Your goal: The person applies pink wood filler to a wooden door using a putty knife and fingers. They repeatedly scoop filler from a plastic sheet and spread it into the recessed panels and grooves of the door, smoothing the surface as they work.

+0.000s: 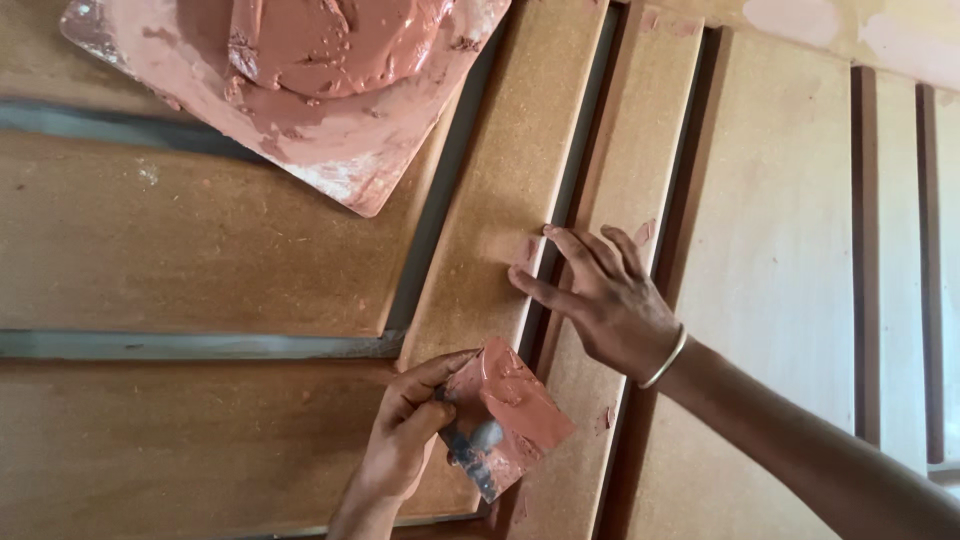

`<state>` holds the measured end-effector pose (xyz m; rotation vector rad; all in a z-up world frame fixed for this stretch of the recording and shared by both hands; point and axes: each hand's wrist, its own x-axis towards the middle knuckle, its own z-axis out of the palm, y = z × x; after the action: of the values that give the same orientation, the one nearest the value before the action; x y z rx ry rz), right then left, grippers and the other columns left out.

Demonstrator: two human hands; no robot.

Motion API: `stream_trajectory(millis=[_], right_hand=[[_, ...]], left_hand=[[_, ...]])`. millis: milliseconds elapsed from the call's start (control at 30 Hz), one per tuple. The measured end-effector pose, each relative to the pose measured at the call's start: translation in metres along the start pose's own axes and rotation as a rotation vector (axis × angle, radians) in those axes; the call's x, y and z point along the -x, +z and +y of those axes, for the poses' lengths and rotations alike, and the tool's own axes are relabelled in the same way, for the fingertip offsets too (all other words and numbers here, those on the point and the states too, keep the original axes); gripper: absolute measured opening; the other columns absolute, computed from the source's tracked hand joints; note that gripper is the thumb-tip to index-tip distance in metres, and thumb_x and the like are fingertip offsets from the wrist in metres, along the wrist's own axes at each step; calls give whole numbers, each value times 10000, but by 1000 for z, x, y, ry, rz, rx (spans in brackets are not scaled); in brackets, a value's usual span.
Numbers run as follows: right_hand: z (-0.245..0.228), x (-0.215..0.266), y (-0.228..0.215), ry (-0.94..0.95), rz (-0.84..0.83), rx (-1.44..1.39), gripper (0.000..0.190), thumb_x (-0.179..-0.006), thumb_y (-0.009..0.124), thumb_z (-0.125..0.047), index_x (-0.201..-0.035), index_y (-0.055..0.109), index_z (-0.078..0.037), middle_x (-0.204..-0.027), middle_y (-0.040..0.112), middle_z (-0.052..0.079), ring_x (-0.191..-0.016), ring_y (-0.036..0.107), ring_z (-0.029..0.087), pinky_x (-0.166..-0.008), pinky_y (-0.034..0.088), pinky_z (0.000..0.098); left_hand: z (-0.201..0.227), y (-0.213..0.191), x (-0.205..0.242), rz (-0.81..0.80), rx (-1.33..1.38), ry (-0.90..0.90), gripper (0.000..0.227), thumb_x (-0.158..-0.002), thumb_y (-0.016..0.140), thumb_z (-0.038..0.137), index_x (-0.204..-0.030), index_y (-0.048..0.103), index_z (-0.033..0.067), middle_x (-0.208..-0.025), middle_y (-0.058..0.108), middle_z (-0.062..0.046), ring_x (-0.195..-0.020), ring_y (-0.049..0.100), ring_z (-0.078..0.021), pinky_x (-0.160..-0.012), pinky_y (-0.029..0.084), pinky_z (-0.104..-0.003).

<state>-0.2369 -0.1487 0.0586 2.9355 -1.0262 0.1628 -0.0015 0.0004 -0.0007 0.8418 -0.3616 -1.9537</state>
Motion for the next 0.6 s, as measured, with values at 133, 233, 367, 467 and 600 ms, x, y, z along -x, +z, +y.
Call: stream_trajectory(millis=[133,233,367,467,600], right_hand=[[13,5,9,143,-14,-184,610,-964,607,67,-1517,530,-178,-1377,592,100,-1303,547,270,-1134,428,504],[17,8,14,181,-8,-238,611,-874,594,92,-1447,587,-120,-1361,610,136,-1333,537,308,-1155,403,503],[14,7,3,181,35,-322,546,-798,586,104,-1248,735,-166,-1312,663,100,-1299,553,288,-1135,399,470],[2,-6,2,215,28,-407,497,-823,587,104,-1214,758,-151,-1265,697,48,-1273,579,254,-1135,415,432],[-34,-31,24,124,80,-349,496,-890,628,97,-1291,738,-172,-1269,681,67,-1234,585,231,-1145,445,403]], left_hand=[[-1,1,-1,-44,-38,43,608,-801,431,-67,-1385,596,-114,-1041,744,-144,-822,661,-125,-710,539,-268],[1,-1,-1,-35,-7,44,596,-805,434,-54,-1375,596,-109,-1038,740,-136,-806,657,-125,-667,525,-271],[-2,1,6,34,4,63,583,-785,443,-47,-1344,596,-110,-1050,745,-128,-820,669,-121,-646,520,-269],[-5,-1,18,17,50,106,581,-819,456,-41,-1373,605,-127,-1003,734,-141,-719,634,-130,-548,496,-270],[-9,-9,40,75,7,112,614,-779,451,-58,-1370,593,-140,-1113,738,-164,-916,671,-150,-764,528,-261]])
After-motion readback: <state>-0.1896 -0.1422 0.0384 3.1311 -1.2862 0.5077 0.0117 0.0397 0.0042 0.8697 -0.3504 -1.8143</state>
